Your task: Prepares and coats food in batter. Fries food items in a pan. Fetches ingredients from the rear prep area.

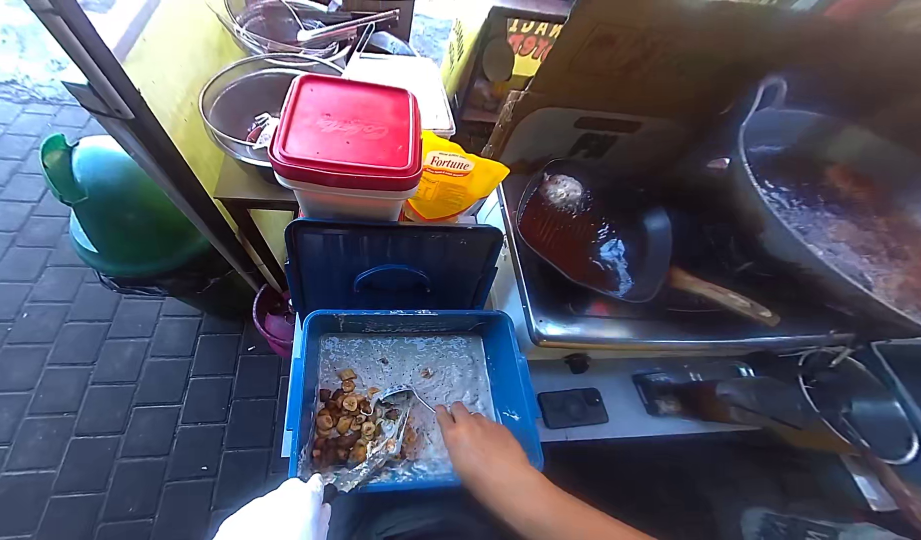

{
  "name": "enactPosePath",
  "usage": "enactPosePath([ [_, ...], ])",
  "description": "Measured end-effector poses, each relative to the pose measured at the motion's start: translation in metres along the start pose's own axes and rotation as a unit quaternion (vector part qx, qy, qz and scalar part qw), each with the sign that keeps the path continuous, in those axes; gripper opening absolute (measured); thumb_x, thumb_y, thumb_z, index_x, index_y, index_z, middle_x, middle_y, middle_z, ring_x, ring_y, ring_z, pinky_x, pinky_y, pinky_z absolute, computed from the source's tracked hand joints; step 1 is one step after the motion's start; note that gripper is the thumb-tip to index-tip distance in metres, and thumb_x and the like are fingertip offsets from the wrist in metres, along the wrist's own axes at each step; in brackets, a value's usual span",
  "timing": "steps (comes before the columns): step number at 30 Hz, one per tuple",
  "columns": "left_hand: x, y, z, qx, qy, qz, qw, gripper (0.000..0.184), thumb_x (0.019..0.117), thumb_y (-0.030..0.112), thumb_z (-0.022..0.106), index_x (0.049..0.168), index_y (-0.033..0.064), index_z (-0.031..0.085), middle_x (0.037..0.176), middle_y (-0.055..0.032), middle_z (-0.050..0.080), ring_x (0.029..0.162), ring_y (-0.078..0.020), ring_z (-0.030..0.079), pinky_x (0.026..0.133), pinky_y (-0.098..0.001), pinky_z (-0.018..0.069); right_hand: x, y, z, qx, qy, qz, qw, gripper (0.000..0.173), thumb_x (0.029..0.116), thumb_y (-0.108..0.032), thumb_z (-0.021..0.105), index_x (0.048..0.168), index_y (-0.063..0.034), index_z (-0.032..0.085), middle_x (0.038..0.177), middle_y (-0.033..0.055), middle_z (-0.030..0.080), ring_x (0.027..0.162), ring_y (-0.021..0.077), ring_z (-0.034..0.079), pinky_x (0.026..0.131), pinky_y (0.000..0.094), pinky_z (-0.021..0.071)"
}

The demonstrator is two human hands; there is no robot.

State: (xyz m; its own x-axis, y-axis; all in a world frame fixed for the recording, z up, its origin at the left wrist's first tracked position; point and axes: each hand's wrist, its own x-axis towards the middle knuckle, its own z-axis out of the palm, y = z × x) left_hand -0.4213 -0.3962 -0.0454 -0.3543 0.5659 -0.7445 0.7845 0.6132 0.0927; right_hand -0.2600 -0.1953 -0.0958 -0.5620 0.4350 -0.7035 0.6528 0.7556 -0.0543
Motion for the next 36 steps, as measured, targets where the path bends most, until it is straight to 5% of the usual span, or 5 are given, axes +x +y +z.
enactPosePath([
  [8,-0.012,0.015,-0.019,0.051,0.012,-0.013,0.999,0.041,0.1047,0.034,0.038,0.125,0.0106,0.066,0.124,-0.0180,0.069,0.110,-0.0413,0.068,0.083,-0.0608,0.0530,-0.007,-0.033,-0.013,-0.033,-0.137,-0.045,0.989,0.034,0.1005,0.000,0.045,0.132,0.0087,0.055,0.126,0.0290,0.062,0.109,0.0464,0.067,0.084,0.0610,0.0569],
  [13,-0.009,0.017,-0.027,0.044,-0.012,-0.017,0.999,0.042,0.1063,0.034,0.038,0.131,0.0113,0.062,0.127,-0.0179,0.067,0.114,-0.0407,0.067,0.088,-0.0601,0.0528,0.000,-0.012,-0.027,-0.008,-0.152,-0.134,0.979,0.017,0.0978,-0.011,0.056,0.106,-0.0009,0.068,0.107,0.0249,0.068,0.104,0.0457,0.068,0.080,0.0680,0.0543],
  [19,-0.029,-0.019,-0.043,0.017,0.040,0.037,0.998,0.042,0.1034,0.040,0.046,0.132,0.0182,0.067,0.108,-0.0133,0.072,0.094,-0.0360,0.072,0.073,-0.0582,0.0564,-0.006,0.031,-0.036,0.039,-0.082,-0.139,0.986,0.025,0.1017,-0.021,0.049,0.110,-0.0094,0.069,0.104,0.0178,0.070,0.101,0.0393,0.070,0.078,0.0647,0.0562],
  [24,-0.034,-0.016,-0.051,-0.018,0.062,0.081,0.995,0.044,0.1047,0.042,0.043,0.138,0.0225,0.064,0.110,-0.0121,0.072,0.094,-0.0339,0.072,0.074,-0.0564,0.0564,-0.026,0.027,-0.025,0.009,-0.014,-0.090,0.996,0.038,0.1019,-0.009,0.045,0.136,-0.0080,0.060,0.121,0.0195,0.067,0.101,0.0395,0.070,0.080,0.0575,0.0581],
  [36,0.013,0.000,-0.029,0.009,-0.038,-0.005,0.999,0.040,0.1043,0.042,0.043,0.126,0.0195,0.069,0.114,-0.0112,0.073,0.104,-0.0345,0.071,0.080,-0.0574,0.0571,-0.028,0.006,-0.004,-0.004,0.071,-0.108,0.992,0.041,0.0967,-0.002,0.049,0.134,-0.0086,0.063,0.113,0.0178,0.068,0.089,0.0356,0.072,0.069,0.0504,0.0599],
])
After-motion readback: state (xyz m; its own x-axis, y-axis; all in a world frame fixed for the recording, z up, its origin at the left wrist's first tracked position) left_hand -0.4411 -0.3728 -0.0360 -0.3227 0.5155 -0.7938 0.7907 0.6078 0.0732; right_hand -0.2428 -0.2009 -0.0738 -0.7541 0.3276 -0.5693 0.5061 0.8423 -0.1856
